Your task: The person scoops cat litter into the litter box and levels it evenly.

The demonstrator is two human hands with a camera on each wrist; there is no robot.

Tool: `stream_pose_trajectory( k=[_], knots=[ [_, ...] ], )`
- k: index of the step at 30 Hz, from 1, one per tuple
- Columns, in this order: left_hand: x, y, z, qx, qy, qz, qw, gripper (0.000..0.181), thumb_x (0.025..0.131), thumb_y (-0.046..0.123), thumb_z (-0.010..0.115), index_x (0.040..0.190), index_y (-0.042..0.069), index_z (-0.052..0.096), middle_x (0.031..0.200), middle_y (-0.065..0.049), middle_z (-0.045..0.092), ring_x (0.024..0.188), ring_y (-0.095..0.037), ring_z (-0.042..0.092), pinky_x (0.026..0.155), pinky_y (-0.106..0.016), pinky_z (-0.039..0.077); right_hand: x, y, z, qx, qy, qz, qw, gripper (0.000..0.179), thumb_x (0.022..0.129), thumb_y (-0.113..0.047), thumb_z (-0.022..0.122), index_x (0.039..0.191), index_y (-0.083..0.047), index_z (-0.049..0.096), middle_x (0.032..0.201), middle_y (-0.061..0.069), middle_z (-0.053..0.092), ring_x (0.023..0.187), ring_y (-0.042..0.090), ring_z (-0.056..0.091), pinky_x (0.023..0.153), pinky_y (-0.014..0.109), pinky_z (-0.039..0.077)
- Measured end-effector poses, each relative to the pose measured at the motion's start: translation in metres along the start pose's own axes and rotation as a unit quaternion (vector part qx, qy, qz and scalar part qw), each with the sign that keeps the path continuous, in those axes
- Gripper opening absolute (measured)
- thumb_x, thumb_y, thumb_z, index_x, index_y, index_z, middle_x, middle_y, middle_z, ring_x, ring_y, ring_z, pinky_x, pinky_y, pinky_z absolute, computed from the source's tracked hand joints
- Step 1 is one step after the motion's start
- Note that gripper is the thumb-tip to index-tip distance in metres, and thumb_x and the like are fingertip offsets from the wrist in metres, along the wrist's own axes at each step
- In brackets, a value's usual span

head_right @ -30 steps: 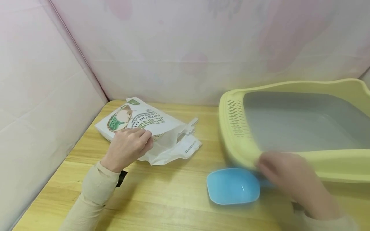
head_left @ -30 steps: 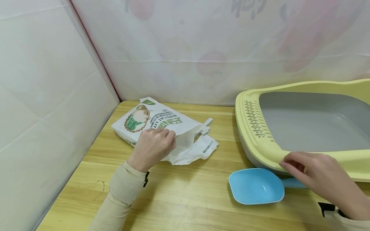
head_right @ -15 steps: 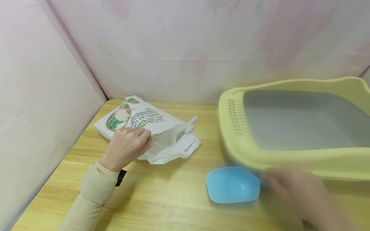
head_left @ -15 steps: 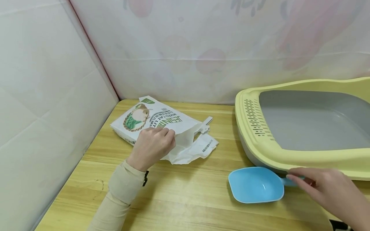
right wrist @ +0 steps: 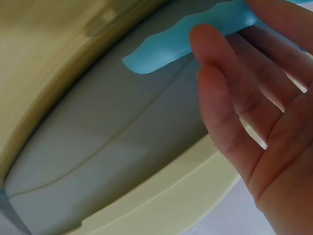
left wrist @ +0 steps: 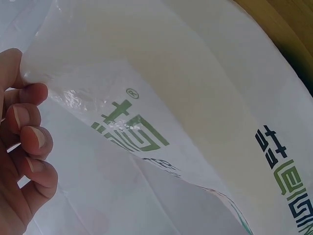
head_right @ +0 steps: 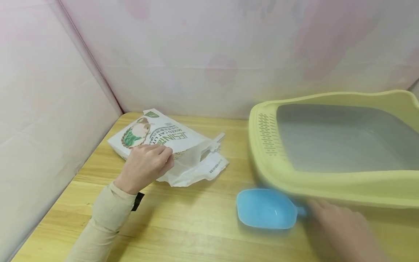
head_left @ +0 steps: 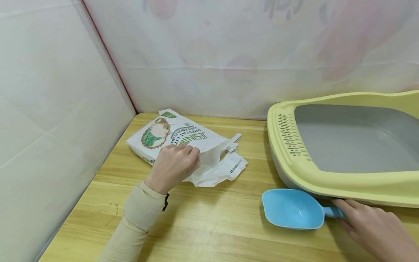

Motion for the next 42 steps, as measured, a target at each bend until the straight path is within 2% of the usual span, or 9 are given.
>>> stream_pose_trajectory(
  k=[2,4,7,9,11,18,22,38,42],
  knots=[
    [0.000,0.000,0.000,-0.001,0.001,0.000,1.0000,0.031,0.077,0.000,0.067,0.061,0.011,0.043,0.051,0.004,0.036,0.042,-0.010,0.034,0.039,-0.022,0.026,-0.001,0.002,0.003,-0.003,-0.013,0.010,0.9999,0.049,0.105,-0.053,0.029,0.088,-0.016,0.056,0.075,-0.008,0.046,0.050,0.010,0.034,0.039,0.033,0.027],
    [0.000,0.000,0.000,-0.001,0.003,0.000,1.0000,0.031,0.077,0.000,0.067,0.061,0.011,0.043,0.051,0.004,0.035,0.042,-0.010,0.034,0.039,-0.022,0.026,-0.003,0.004,0.005,-0.004,-0.022,0.013,0.9997,0.038,0.104,-0.043,0.037,0.087,-0.016,0.057,0.074,-0.008,0.045,0.051,0.009,0.033,0.040,0.034,0.027],
    [0.001,0.000,0.000,0.000,0.006,0.001,1.0000,0.030,0.077,0.000,0.067,0.061,0.011,0.043,0.051,0.004,0.035,0.042,-0.010,0.035,0.039,-0.022,0.026,-0.003,0.006,0.007,-0.004,-0.027,0.015,0.9995,0.016,0.080,-0.013,0.072,0.086,-0.017,0.057,0.075,-0.009,0.045,0.052,0.009,0.033,0.041,0.034,0.029],
    [0.001,0.000,0.000,0.001,0.007,0.001,1.0000,0.030,0.076,0.000,0.067,0.061,0.010,0.043,0.051,0.004,0.035,0.042,-0.010,0.035,0.039,-0.022,0.026,-0.004,0.007,0.009,-0.003,-0.037,0.018,0.9992,0.021,0.080,-0.013,0.076,0.085,-0.019,0.057,0.075,-0.011,0.044,0.053,0.007,0.032,0.042,0.033,0.029],
    [0.001,0.000,0.000,0.002,0.006,0.001,1.0000,0.030,0.076,0.000,0.067,0.061,0.011,0.043,0.051,0.004,0.035,0.042,-0.010,0.034,0.039,-0.022,0.025,-0.003,0.008,0.010,0.001,-0.058,0.028,0.9979,0.042,0.059,-0.003,0.087,0.086,-0.021,0.060,0.077,-0.012,0.047,0.054,0.006,0.034,0.044,0.033,0.031],
    [0.000,0.000,-0.001,0.005,0.003,0.000,1.0000,0.030,0.077,0.001,0.067,0.061,0.010,0.043,0.051,0.004,0.035,0.042,-0.010,0.034,0.039,-0.022,0.025,-0.003,0.019,0.021,0.002,-0.201,0.088,0.9758,0.032,0.071,-0.012,0.089,0.093,-0.015,0.067,0.079,-0.005,0.054,0.059,0.015,0.045,0.049,0.040,0.037],
    [0.000,0.000,-0.001,0.006,0.004,0.001,1.0000,0.030,0.077,0.001,0.067,0.061,0.011,0.043,0.051,0.004,0.035,0.042,-0.010,0.034,0.039,-0.022,0.025,-0.005,0.022,0.027,0.009,-0.241,0.097,0.9656,0.029,0.074,-0.017,0.088,0.095,-0.015,0.068,0.079,-0.005,0.055,0.060,0.015,0.046,0.051,0.038,0.038],
    [-0.001,-0.001,-0.001,0.007,0.002,-0.003,1.0000,0.029,0.077,0.001,0.067,0.061,0.010,0.044,0.051,0.004,0.038,0.042,-0.011,0.035,0.039,-0.022,0.026,-0.002,0.002,0.012,0.011,-0.126,0.015,0.9918,0.036,0.068,-0.028,0.090,0.093,-0.023,0.065,0.074,-0.018,0.038,0.057,-0.001,0.030,0.048,0.028,0.032],
    [-0.001,0.000,-0.001,0.008,-0.003,-0.002,1.0000,0.028,0.078,0.003,0.068,0.062,0.010,0.045,0.051,0.003,0.039,0.042,-0.011,0.038,0.039,-0.023,0.028,0.002,-0.011,0.004,0.039,-0.067,-0.040,0.9962,0.039,0.086,-0.059,0.066,0.094,-0.021,0.067,0.077,-0.022,0.038,0.058,-0.005,0.028,0.045,0.025,0.030]
  ],
)
Point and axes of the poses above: each hand's wrist, its own x-axis towards the middle knuckle, its own z-axis out of the palm, y = z × x, the point moved 3 cm from there along x, towards the middle knuckle
